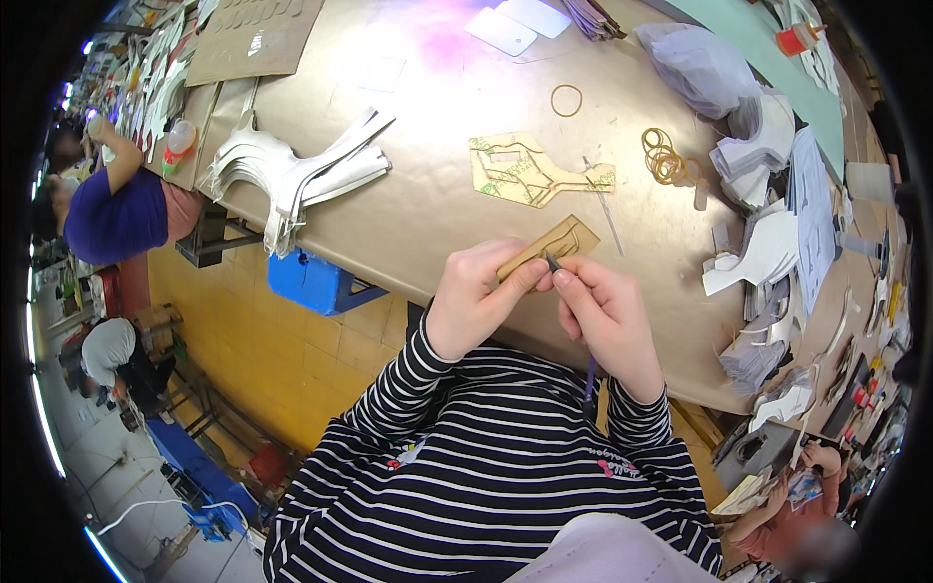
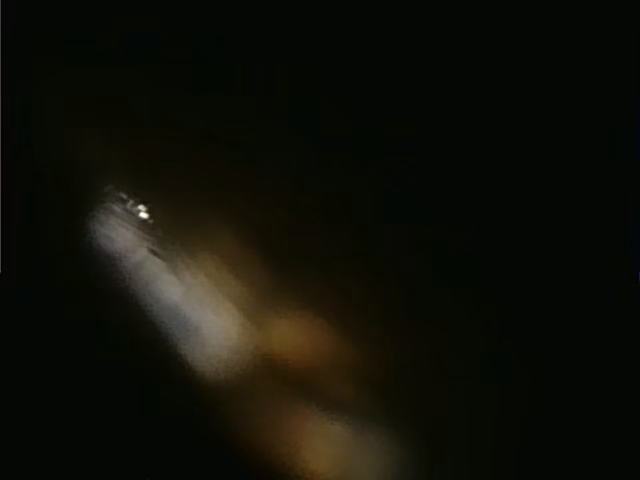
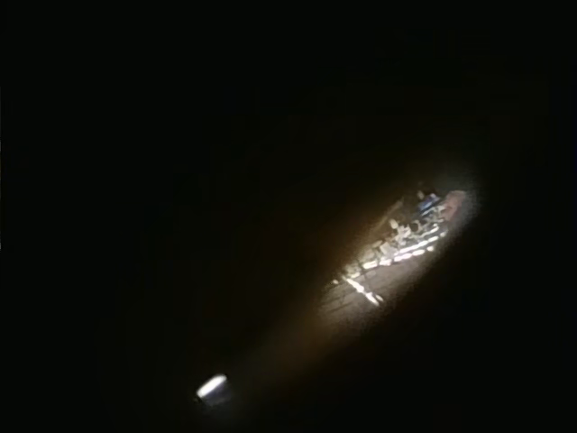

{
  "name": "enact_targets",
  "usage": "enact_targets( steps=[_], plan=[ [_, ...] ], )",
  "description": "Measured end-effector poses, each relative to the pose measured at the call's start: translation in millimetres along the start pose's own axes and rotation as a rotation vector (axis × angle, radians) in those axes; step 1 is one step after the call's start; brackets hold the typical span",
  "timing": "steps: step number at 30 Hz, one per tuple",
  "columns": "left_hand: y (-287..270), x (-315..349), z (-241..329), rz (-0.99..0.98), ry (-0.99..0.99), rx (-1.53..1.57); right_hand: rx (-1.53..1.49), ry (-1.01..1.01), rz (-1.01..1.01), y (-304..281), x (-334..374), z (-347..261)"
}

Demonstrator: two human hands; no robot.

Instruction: The person picks up a cardboard template and uses a purple pen to mark lines on it. They rotate the template and continue marking along its edges and interior lines, then place it back on the table.

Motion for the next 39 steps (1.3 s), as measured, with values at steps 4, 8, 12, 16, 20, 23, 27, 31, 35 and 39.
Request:
enact_targets(
  steps=[4, 8, 12, 16, 20, 23, 27, 31, 35, 39],
  plan=[
    [-2.4, -1.6, 4.8, 0.027, 0.079, -0.038, -0.052, 0.027, -0.004, -1.3, -0.5, 0.4],
    [-4.4, -1.2, 6.4, 0.01, 0.091, -0.068, -0.042, 0.005, -0.006, -0.7, -1.6, -0.2],
    [-5.8, -0.7, 6.8, 0.011, 0.12, -0.119, -0.044, 0.003, -0.005, 0.7, -2.4, 1.2],
    [-5.6, -0.7, 7.1, 0.039, 0.187, -0.231, -0.053, 0.03, -0.024, 0.5, -3.5, 3.5],
    [-4.8, 1.8, 8.2, 0.054, 0.237, -0.355, -0.051, 0.032, -0.068, -1.4, -4.3, 3.3],
    [-5.5, 1.8, 9.9, 0.082, 0.29, -0.427, -0.264, 0.103, -0.164, -0.7, -3.7, 4.5],
    [-4.0, 2.4, 11.4, 0.148, 0.287, -0.426, -0.207, 0.042, -0.074, 4.1, -4.7, 4.7],
    [0.3, 6.4, 12.4, 0.245, 0.227, -0.364, -0.184, -0.009, 0.048, 12.6, -3.0, 6.2],
    [2.2, 7.1, 10.9, 0.286, 0.198, -0.362, -0.116, -0.075, 0.185, 20.2, -1.8, 6.4],
    [3.2, 7.1, 9.2, 0.316, 0.188, -0.342, 0.082, -0.113, 0.311, 23.4, -2.0, 7.2]
  ],
)
Point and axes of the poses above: each hand's wrist, its own x-axis away from the middle knuckle, its own y-axis out of the palm, z = x × y, the point moved 3 cm from there along -x, towards the middle knuckle, and after that the axes turned 6 degrees about -z, right-handed, at the moved point
